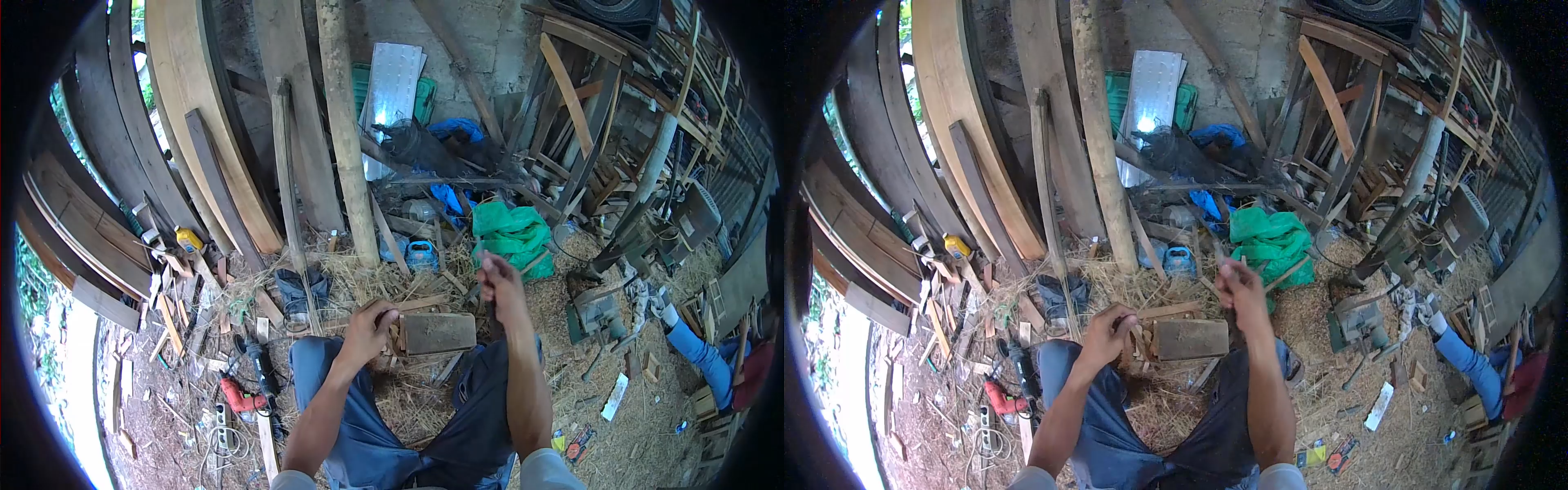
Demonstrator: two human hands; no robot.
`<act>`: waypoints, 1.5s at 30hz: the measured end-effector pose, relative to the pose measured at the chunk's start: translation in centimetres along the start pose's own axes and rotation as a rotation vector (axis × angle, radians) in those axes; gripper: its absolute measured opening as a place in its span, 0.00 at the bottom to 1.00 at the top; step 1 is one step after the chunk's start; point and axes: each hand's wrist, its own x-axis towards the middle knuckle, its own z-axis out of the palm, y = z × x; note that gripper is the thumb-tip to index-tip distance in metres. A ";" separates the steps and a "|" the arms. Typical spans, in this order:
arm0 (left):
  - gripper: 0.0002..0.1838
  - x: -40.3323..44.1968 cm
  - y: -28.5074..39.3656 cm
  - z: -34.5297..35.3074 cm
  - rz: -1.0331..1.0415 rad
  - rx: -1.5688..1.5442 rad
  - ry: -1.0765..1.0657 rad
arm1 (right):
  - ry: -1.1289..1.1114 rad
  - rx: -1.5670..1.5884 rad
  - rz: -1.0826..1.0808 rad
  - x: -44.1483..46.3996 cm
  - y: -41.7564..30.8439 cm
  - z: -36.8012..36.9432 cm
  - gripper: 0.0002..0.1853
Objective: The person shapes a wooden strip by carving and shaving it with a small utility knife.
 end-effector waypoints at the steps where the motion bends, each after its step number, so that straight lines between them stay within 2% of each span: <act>1: 0.04 0.1 0.5 0.3 -0.058 0.011 0.012 | -0.042 -0.037 -0.006 -0.5 0.3 0.9 0.10; 5: 0.07 0.4 0.0 1.4 -0.142 -0.029 0.015 | -0.196 -0.196 0.095 -1.8 2.5 4.7 0.09; 7: 0.07 0.4 -0.1 1.7 -0.159 -0.100 0.003 | -0.409 -0.198 0.112 -1.7 3.8 5.4 0.09; 12: 0.07 0.0 -0.2 1.8 -0.216 -0.214 -0.072 | -0.342 -0.144 0.163 -1.4 3.4 4.9 0.09; 14: 0.07 0.1 -0.1 1.8 -0.156 -0.258 -0.072 | -0.301 -0.110 0.169 -1.1 3.3 4.2 0.06; 19: 0.06 0.1 1.7 0.5 -0.202 -0.152 -0.141 | -0.304 -0.154 0.145 -0.6 2.6 3.2 0.08; 21: 0.07 -0.4 1.1 0.4 -0.215 -0.094 -0.165 | -0.114 -0.083 0.029 0.9 2.5 0.9 0.07; 24: 0.07 -1.1 -0.8 0.7 -0.107 -0.235 -0.097 | -0.073 -0.060 0.040 0.9 0.3 -0.1 0.07; 28: 0.06 -0.4 0.6 0.6 -0.151 -0.165 -0.126 | -0.150 -0.082 0.072 -0.4 2.5 2.2 0.05; 30: 0.05 -0.4 0.7 0.3 -0.161 -0.134 -0.121 | -0.214 -0.101 0.157 -0.5 3.4 2.8 0.05; 32: 0.04 -0.6 -0.1 0.0 -0.198 -0.123 -0.152 | -0.190 -0.073 0.107 0.5 4.4 1.9 0.05; 33: 0.04 -0.8 -0.5 -0.3 -0.201 -0.123 -0.154 | -0.074 -0.029 0.095 0.6 3.0 1.7 0.05; 36: 0.04 -0.8 -1.1 -0.8 -0.099 -0.144 -0.149 | -0.032 0.004 0.073 1.5 0.0 -1.0 0.06; 38: 0.04 -0.8 -0.7 -1.0 -0.050 -0.033 -0.112 | -0.031 0.025 0.069 1.0 0.1 -1.1 0.07; 44: 0.05 -0.3 0.2 -1.1 -0.023 -0.050 -0.114 | -0.216 -0.026 0.203 -0.3 1.6 1.8 0.05; 45: 0.05 -0.4 0.1 -1.1 -0.025 -0.047 -0.115 | -0.125 -0.027 0.190 0.6 2.5 0.5 0.03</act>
